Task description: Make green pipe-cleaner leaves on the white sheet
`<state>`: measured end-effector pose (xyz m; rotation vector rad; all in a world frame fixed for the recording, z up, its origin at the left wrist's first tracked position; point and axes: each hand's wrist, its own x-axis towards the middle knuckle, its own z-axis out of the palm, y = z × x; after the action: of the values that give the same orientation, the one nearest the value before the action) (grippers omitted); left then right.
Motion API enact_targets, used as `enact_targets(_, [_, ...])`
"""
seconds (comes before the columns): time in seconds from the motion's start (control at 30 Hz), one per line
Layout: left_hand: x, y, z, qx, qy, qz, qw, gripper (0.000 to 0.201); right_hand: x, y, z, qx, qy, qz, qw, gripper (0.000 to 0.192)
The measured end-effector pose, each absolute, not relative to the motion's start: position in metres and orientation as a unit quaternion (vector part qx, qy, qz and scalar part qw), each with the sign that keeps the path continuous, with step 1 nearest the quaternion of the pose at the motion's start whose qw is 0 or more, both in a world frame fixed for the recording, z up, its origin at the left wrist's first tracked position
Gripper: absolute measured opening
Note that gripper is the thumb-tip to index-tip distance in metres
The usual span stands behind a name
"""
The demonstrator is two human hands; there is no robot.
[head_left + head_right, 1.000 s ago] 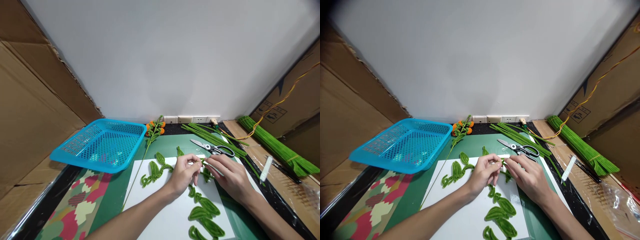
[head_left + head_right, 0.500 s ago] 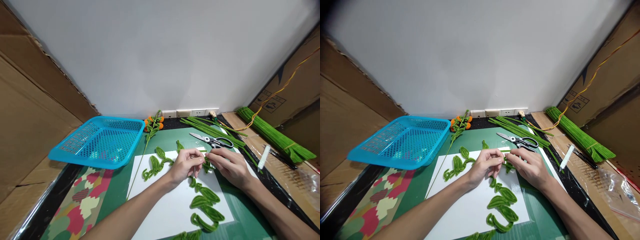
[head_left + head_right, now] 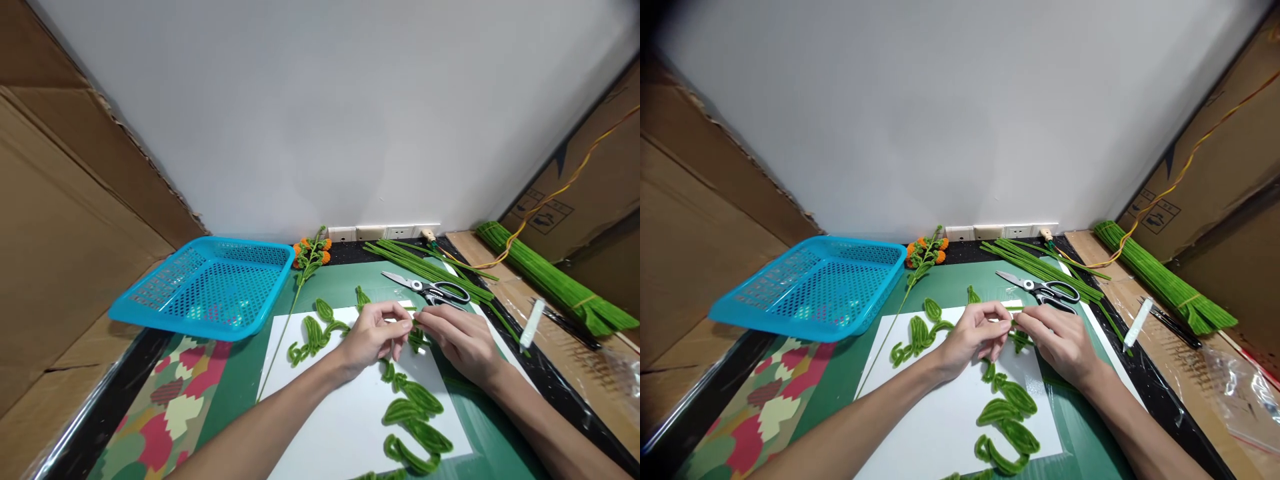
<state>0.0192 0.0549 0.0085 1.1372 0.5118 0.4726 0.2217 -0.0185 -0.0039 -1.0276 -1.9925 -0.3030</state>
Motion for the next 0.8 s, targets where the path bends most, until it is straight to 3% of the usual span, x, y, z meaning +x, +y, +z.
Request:
enact_targets(0.17, [0.02, 0.048, 0.008, 0.578, 0.256, 0.24, 0.737, 0.036, 0.221, -0.018, -0.004, -0.423, -0.8, -0.085, 0.417, 0.019])
enact_targets(0.4, [0.018, 0.039, 0.023, 0.697, 0.284, 0.28, 0.596, 0.02, 0.213, -0.016, -0.002, -0.453, -0.781, 0.007, 0.43, 0.019])
enact_targets(0.53, [0.009, 0.051, 0.035, 0.869, 0.226, 0.275, 0.344, 0.021, 0.208, -0.015, -0.002, -0.457, -0.773, 0.021, 0.44, 0.018])
enact_targets(0.7, [-0.003, 0.069, 0.048, 0.96, 0.003, 0.261, -0.098, 0.017, 0.199, -0.016, -0.002, -0.456, -0.756, 0.067, 0.466, 0.019])
enact_targets(0.8, [-0.006, 0.072, 0.056, 0.932, -0.036, 0.298, -0.203, 0.011, 0.19, -0.019, -0.004, -0.465, -0.719, 0.149, 0.494, 0.02])
